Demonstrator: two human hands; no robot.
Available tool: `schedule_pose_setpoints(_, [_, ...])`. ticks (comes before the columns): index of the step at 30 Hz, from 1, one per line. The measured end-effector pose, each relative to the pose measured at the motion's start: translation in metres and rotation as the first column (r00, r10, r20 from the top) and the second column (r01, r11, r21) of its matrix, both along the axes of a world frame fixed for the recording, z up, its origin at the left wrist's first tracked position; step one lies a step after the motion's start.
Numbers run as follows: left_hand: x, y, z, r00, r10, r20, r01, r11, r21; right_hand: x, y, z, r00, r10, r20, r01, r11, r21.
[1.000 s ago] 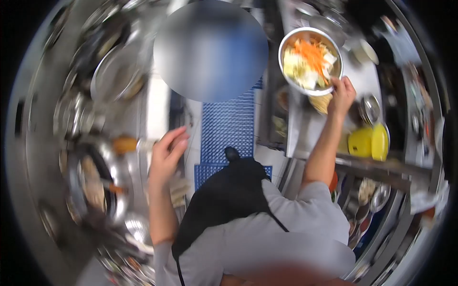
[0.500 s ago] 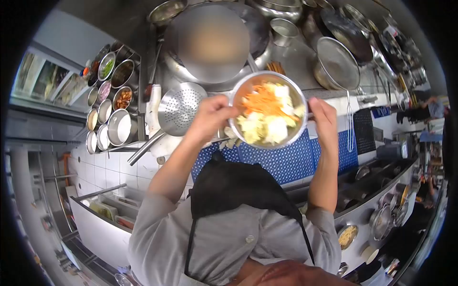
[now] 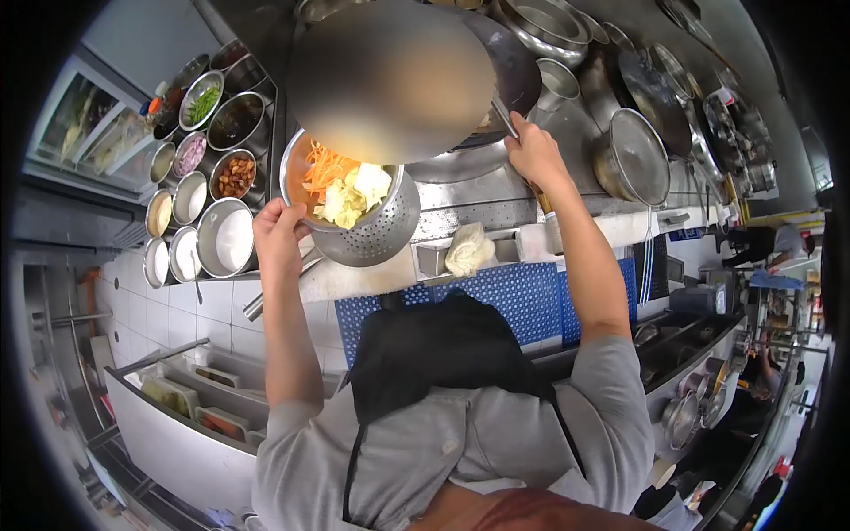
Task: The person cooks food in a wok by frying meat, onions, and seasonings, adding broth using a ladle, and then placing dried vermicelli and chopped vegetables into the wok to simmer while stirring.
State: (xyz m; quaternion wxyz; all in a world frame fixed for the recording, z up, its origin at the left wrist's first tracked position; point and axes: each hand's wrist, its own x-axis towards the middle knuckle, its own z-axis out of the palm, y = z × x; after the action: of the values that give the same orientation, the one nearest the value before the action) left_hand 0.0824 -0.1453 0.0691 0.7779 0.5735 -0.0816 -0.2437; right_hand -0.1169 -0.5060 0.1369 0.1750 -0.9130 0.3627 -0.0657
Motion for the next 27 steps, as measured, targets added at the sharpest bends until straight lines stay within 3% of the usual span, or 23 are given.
schedule_pose_setpoints(4, [-0.011,0.004,0.005,0.996,0.093,-0.008,-0.093,0.995,0.038,-0.02,-0.007,-0.017,0.999,0.03,-0.043,-0.03,0.999,0.013])
schedule_pose_setpoints(7, [-0.024,0.015,0.0,0.987,0.156,-0.034,-0.155,0.988,0.022,-0.059,0.004,0.012,0.997,-0.028,-0.073,0.041,0.982,0.184])
schedule_pose_setpoints(11, [-0.026,0.01,-0.01,0.983,0.173,-0.057,-0.172,0.985,0.012,-0.078,-0.005,0.005,0.999,0.005,0.052,-0.011,0.992,0.123])
schedule_pose_setpoints(14, [-0.036,-0.013,0.007,0.977,0.207,-0.047,-0.205,0.978,0.044,-0.074,-0.005,0.01,0.999,-0.045,-0.022,0.048,0.979,0.197])
schedule_pose_setpoints(18, [-0.034,-0.018,0.001,0.986,0.163,-0.023,-0.162,0.987,0.018,-0.112,-0.005,0.03,0.997,0.009,0.071,-0.026,0.97,0.242])
schedule_pose_setpoints(20, [-0.035,-0.012,0.001,0.987,0.159,-0.016,-0.159,0.987,0.035,-0.145,-0.006,0.063,0.994,-0.023,0.11,-0.03,0.889,0.457])
schedule_pose_setpoints(22, [-0.037,-0.007,-0.001,0.984,0.179,-0.021,-0.178,0.983,0.034,-0.172,-0.005,0.102,0.997,-0.072,0.038,0.032,0.781,0.624])
schedule_pose_setpoints(25, [-0.039,-0.002,-0.001,0.983,0.184,-0.027,-0.182,0.981,0.059,-0.191,-0.011,0.119,0.993,-0.122,-0.004,0.084,0.657,0.749])
schedule_pose_setpoints(27, [-0.042,-0.003,0.001,0.983,0.179,-0.029,-0.177,0.982,0.073,-0.175,-0.019,0.091,1.0,-0.007,-0.012,0.013,0.774,0.633])
